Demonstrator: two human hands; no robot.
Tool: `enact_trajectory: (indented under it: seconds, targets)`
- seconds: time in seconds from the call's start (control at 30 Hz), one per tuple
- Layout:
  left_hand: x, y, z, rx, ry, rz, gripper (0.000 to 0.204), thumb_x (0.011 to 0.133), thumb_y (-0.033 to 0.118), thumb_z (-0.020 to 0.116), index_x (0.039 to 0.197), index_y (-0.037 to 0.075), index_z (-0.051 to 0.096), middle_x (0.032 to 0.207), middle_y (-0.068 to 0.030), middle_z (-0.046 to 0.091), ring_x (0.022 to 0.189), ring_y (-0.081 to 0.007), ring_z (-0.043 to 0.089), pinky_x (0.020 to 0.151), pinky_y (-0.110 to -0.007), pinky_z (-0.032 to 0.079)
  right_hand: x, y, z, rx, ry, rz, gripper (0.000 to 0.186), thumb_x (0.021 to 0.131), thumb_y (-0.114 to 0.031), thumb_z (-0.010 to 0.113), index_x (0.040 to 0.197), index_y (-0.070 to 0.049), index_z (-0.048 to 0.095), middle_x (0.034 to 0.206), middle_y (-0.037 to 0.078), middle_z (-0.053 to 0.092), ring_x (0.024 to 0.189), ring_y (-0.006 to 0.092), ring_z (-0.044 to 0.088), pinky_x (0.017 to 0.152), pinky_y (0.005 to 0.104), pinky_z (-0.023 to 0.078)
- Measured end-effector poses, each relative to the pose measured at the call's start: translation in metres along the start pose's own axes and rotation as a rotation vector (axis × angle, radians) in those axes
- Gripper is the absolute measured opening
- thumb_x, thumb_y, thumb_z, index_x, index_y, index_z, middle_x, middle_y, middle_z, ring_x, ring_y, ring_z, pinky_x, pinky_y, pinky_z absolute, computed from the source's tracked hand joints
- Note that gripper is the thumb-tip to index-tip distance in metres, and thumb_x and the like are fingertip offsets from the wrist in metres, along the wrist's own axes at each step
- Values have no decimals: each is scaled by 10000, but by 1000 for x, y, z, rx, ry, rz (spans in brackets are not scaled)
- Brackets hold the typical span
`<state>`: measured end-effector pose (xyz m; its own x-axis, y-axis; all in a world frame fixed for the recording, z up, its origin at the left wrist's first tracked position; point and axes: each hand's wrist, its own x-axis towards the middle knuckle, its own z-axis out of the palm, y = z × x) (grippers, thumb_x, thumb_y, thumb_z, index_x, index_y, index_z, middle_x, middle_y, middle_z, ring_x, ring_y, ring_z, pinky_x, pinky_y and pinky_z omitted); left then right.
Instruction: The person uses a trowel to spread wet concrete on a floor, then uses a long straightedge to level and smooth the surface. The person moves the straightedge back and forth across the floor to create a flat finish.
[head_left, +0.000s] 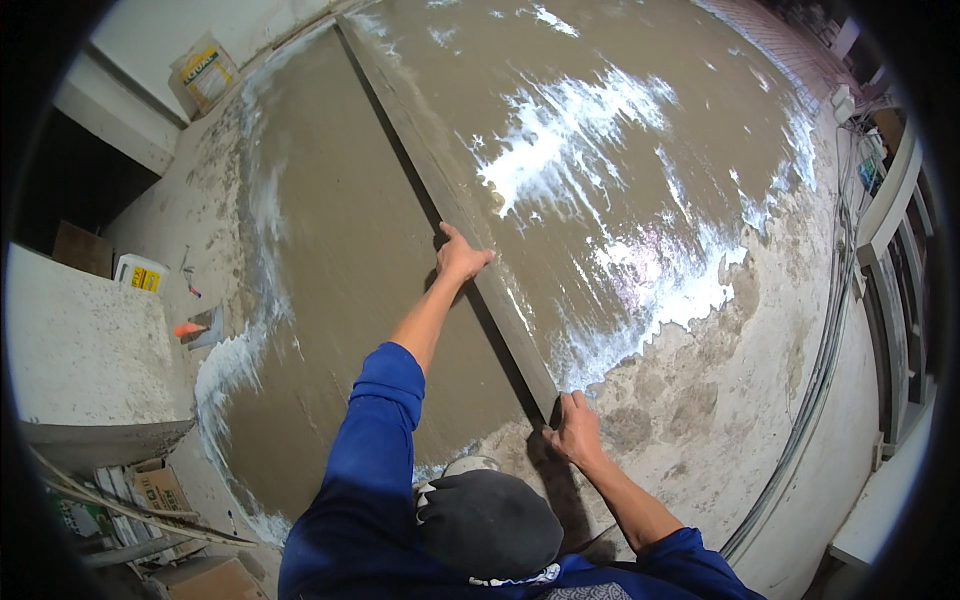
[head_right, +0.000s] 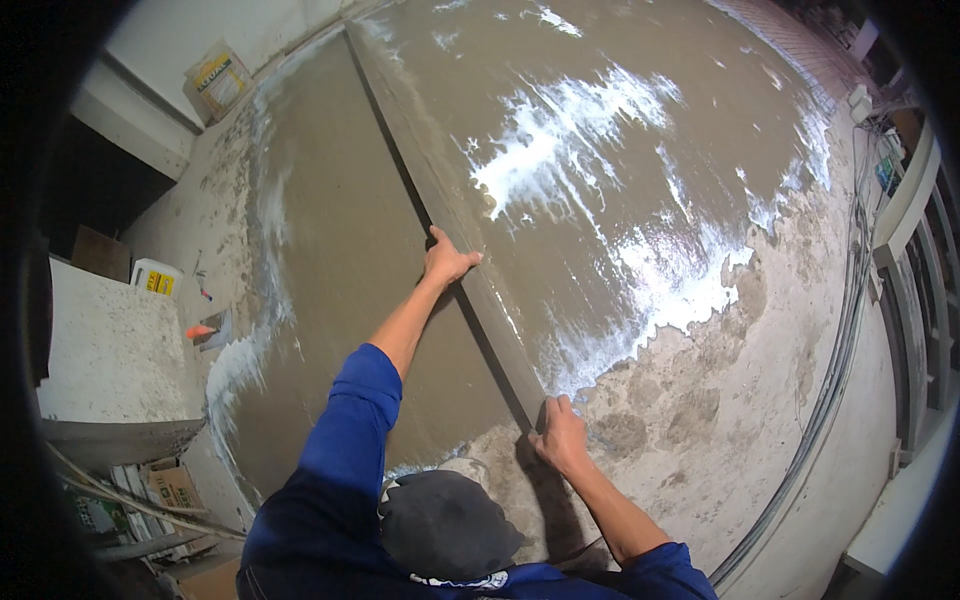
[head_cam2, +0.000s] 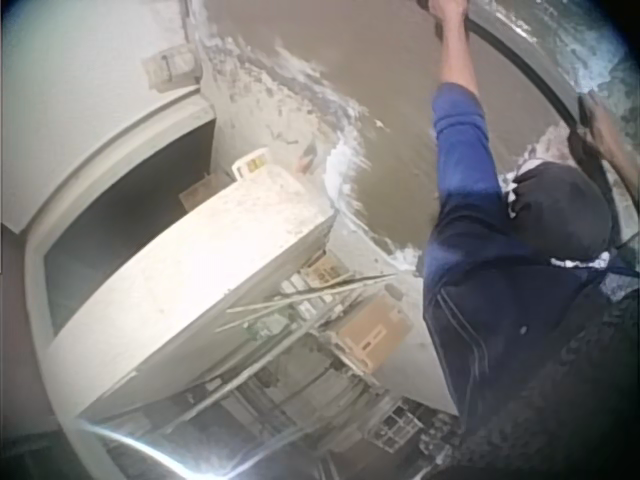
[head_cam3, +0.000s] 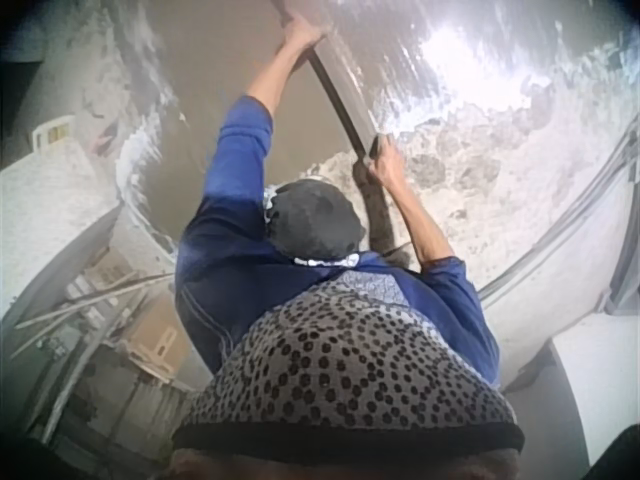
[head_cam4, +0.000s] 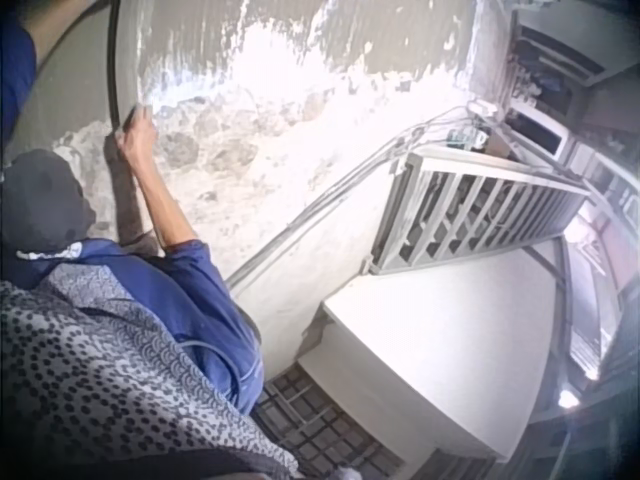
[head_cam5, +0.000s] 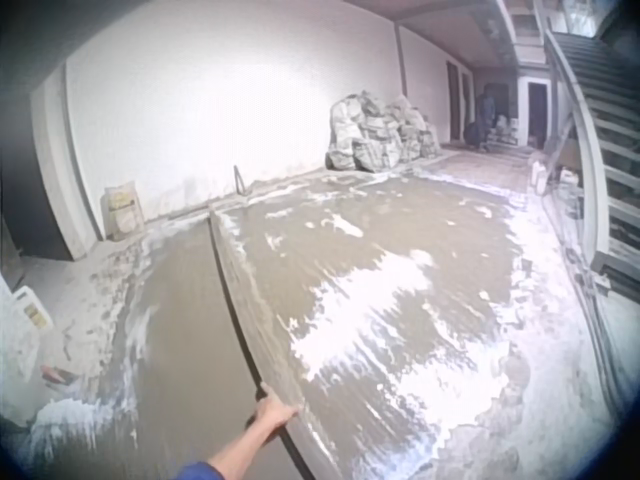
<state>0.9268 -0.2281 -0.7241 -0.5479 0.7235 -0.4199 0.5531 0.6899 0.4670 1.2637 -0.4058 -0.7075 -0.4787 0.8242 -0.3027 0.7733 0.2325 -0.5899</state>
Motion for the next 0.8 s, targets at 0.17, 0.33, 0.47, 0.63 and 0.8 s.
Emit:
enact_trajectory:
  seconds: [0.17,0.33,0.47,0.63,0.8]
  targets:
    - [3,5,3,-12,-28,-5,1301,755,408,829,1527,-96,-89,1289,-297,597,1198,-375,602,1023,-415,484,-2,0,-3,22,16,3,545,644,-157,850,1048,-15,513,1037,200,518,893,476,598,730,548,502]
    - [36,12,-1,16,-10,-5,1323,742,438,837,1533,-88,-84,1359,-313,544,1256,-388,561,1050,-424,466,21,-8,-11,24,21,6,522,666,-143,832,1052,-11,507,1048,207,518,897,484,601,739,549,507]
    - [62,19,-6,25,4,4,1338,735,453,840,1535,-80,-90,1389,-321,517,1282,-398,540,1068,-429,452,42,-13,-12,31,37,-5,514,671,-154,827,1045,-11,506,1047,212,525,899,488,601,740,549,506]
    - [83,34,-9,19,-21,-15,1337,732,452,843,1537,-79,-83,1404,-320,505,1298,-399,528,1083,-439,438,60,-14,-13,37,72,0,506,673,-162,827,1038,-6,512,1045,218,534,901,489,606,742,555,505]
    - [82,39,-5,42,-39,-23,1328,734,442,842,1544,-65,-80,1416,-308,502,1304,-393,527,1087,-445,436,58,-14,-14,-5,35,65,494,672,-165,823,1030,-6,522,1048,220,533,891,486,610,744,558,508]
